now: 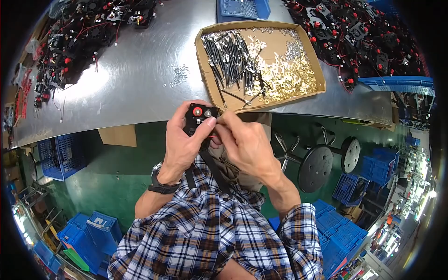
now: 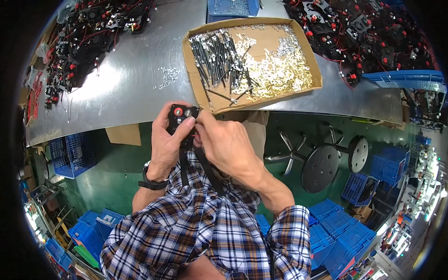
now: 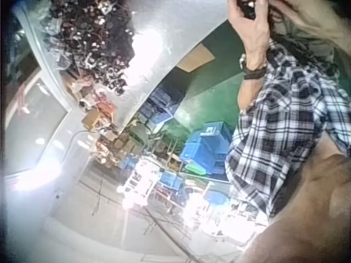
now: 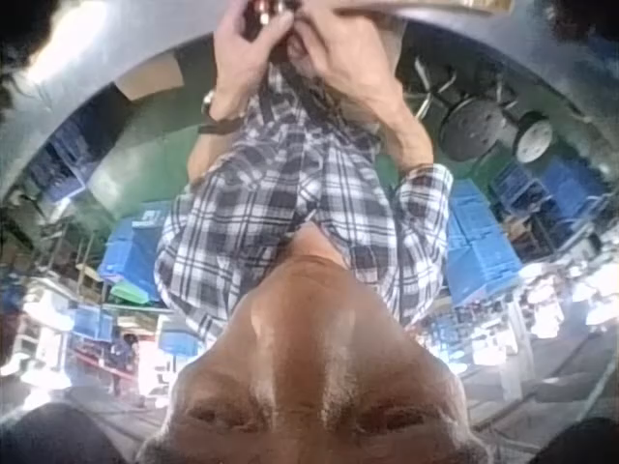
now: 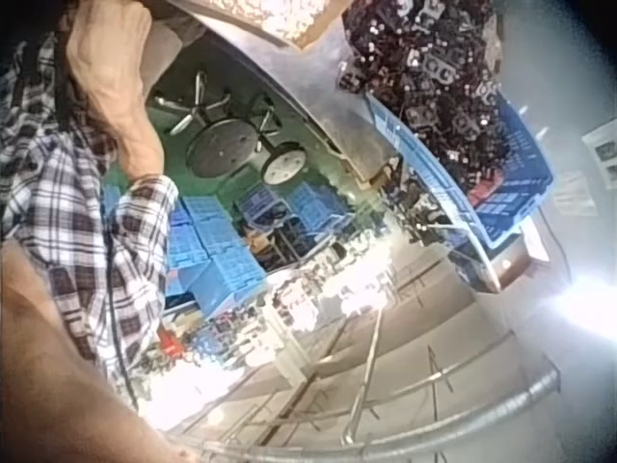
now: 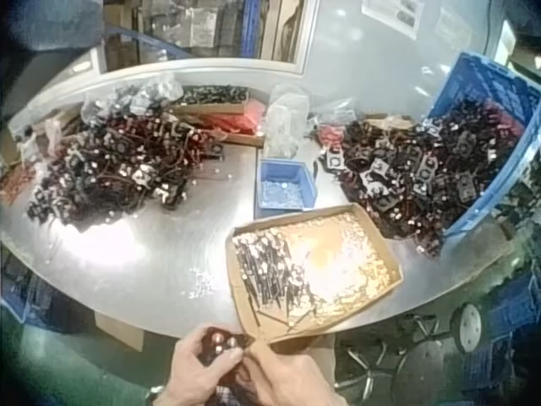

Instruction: Manually plugging wires into electronic housings and organizing them on a tray.

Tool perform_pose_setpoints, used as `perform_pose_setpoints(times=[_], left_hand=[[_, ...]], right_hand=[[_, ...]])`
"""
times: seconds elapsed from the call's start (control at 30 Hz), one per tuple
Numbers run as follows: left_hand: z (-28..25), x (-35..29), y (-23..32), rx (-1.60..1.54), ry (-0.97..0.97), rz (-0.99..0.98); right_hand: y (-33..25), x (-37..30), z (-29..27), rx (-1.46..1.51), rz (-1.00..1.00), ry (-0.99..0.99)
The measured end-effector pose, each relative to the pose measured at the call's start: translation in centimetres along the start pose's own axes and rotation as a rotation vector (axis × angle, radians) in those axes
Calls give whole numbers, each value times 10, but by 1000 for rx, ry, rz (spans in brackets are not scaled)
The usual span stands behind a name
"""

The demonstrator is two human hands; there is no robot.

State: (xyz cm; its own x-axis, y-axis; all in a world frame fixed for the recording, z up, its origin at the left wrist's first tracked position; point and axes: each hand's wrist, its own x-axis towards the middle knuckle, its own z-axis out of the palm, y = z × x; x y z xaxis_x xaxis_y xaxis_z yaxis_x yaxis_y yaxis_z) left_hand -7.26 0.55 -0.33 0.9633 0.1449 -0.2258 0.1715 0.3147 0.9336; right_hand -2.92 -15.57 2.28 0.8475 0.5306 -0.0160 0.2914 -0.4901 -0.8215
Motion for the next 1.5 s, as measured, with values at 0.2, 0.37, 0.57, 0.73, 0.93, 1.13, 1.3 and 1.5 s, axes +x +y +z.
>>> perform_pose_setpoints(times=[0.2,0.37,0.57,0.73,0.93,1.13,1.3,1.5], left_hand=[[-37,-1,-8,-151,179,-3],[-74,-3,-1,-82,167,-89],[-70,-3,0,-84,163,-121],[-70,-3,2,-96,144,-136],[-69,-1,7,-64,138,-149],[-63,5,-1,147,133,-60],[-41,8,10,195,84,-54],[-29,10,11,191,54,-46]], right_hand=[[-7,28,-3,-168,-197,1],[-7,109,29,-486,-557,-114],[-6,141,58,-767,-659,-328],[-7,152,62,-819,-736,-320],[6,144,53,-581,-618,-222],[1,83,14,16,-369,-271],[14,70,18,-99,-307,-191],[9,67,4,-30,-206,-200]])
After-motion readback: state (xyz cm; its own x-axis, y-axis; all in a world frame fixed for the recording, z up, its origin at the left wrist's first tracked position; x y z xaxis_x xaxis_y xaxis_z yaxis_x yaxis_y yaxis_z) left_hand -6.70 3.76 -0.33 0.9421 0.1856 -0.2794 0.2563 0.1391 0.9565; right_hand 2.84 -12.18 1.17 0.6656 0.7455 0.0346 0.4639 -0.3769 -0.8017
